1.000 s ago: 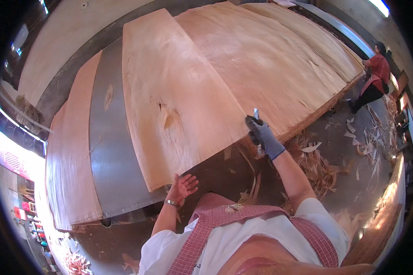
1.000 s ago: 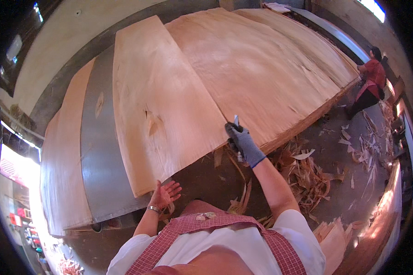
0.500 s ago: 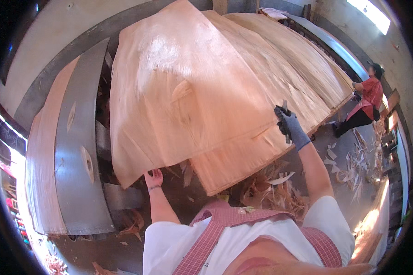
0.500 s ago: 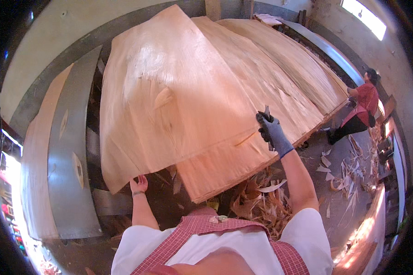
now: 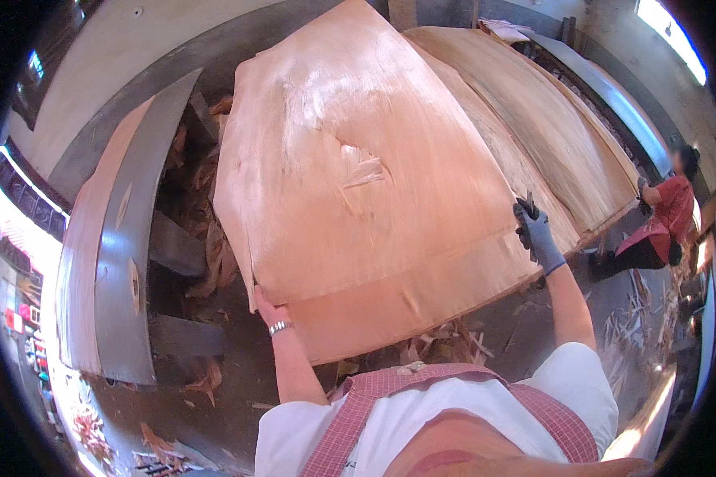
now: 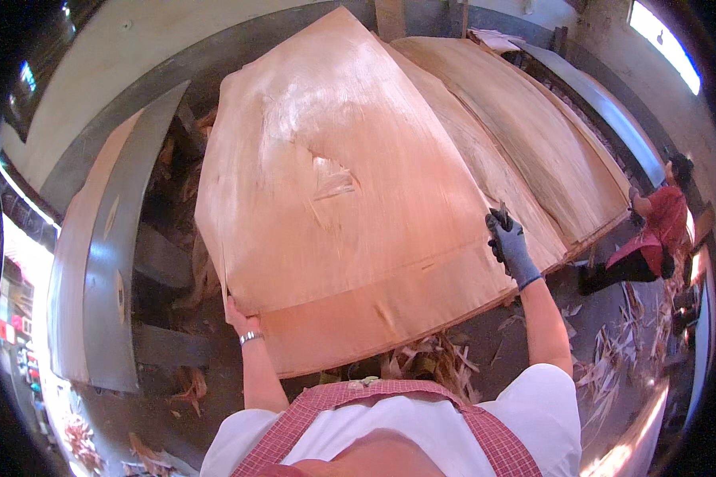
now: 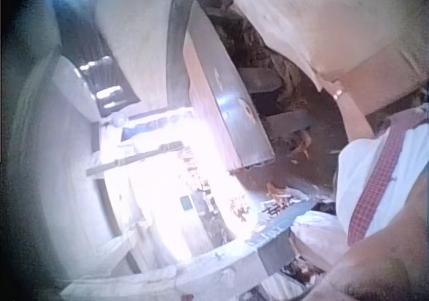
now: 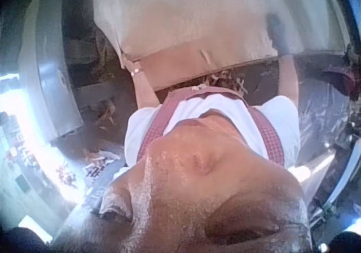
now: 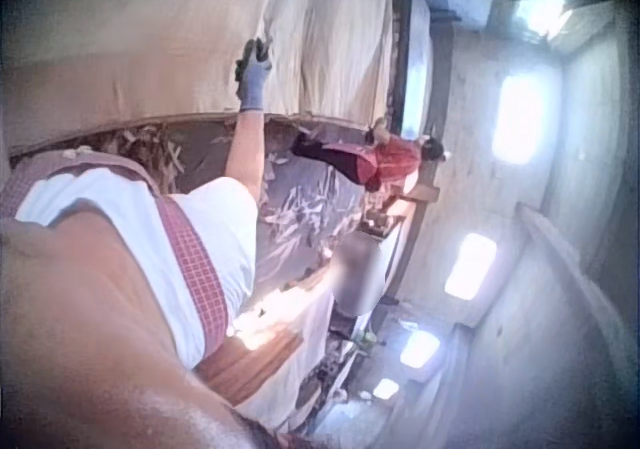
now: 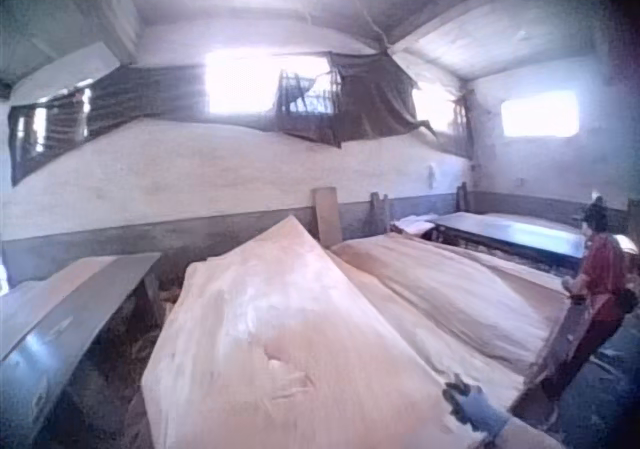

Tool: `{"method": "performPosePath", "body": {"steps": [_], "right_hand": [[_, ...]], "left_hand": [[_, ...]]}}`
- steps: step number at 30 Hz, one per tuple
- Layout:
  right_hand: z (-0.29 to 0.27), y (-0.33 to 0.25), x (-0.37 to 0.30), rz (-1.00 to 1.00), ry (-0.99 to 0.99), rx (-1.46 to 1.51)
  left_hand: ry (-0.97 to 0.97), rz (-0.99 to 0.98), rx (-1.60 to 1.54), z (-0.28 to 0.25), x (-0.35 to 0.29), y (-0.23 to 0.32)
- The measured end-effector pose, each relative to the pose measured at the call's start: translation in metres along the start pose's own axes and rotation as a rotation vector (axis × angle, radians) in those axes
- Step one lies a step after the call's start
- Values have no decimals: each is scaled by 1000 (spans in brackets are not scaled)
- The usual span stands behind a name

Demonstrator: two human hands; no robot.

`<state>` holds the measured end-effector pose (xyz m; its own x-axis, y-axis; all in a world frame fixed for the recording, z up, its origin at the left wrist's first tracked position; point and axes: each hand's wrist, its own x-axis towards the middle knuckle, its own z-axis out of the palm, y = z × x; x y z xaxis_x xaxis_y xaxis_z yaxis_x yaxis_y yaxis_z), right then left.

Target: The person applies adhesive tape to cracks in large wood veneer sheets and lifts them to organize a stack on a metal table.

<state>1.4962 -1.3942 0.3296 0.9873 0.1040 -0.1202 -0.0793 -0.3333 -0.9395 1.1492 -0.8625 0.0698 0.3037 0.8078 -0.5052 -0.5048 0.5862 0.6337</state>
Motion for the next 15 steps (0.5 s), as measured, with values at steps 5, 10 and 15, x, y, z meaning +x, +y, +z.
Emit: {"method": "performPosePath", "body": {"steps": [5,10,15], "right_hand": [[-75,38,33,16,-8,12],[-100,58,84,34,-59,7],[-104,90,111,-6,-42,-25]], "left_hand": [[-174,-11,-127,55,-156,18],[-17,96,167,27,-107,-6],[76,40,236,35,-98,-37]]}}
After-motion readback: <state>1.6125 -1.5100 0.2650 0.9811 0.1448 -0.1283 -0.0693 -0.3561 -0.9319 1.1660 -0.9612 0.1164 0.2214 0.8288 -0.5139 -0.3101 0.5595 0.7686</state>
